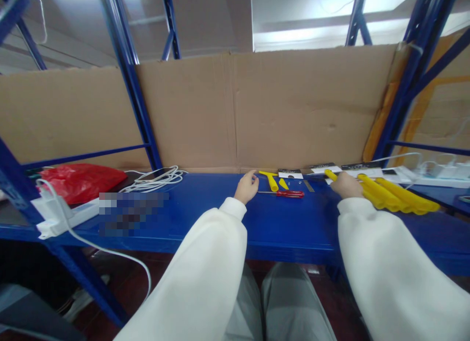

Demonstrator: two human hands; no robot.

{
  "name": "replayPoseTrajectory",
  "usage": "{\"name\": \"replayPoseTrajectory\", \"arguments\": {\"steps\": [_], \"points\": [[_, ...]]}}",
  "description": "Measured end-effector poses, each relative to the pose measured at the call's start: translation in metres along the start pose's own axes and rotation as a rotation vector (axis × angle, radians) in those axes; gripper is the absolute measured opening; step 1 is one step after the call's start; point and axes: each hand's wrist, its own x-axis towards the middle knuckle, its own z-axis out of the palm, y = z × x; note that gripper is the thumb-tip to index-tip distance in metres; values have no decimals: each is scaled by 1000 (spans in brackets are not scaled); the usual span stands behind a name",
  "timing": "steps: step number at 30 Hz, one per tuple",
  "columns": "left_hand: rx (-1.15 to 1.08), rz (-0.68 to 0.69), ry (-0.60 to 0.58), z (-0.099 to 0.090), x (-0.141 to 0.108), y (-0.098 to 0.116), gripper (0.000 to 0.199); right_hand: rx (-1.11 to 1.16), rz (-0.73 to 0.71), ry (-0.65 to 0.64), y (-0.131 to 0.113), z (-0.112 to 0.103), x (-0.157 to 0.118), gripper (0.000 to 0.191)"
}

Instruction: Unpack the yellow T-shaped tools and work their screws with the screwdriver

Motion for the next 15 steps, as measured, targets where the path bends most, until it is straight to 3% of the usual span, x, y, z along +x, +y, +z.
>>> {"name": "replayPoseTrajectory", "arguments": {"steps": [4,8,12,15], "points": [[-114,-90,71,3,7,-4,49,91,-130,86,-33,-13,-13,44],[-215,-139,170,7,15,-13,56,214,-394,69,-84,-20,-29,47],[-237,-127,260,5,21,-21,46,398,-750,11,-125,-3,-53,51],[-327,-94,304,1,22,-22,33,481,-984,20,-134,19,-74,48]]}}
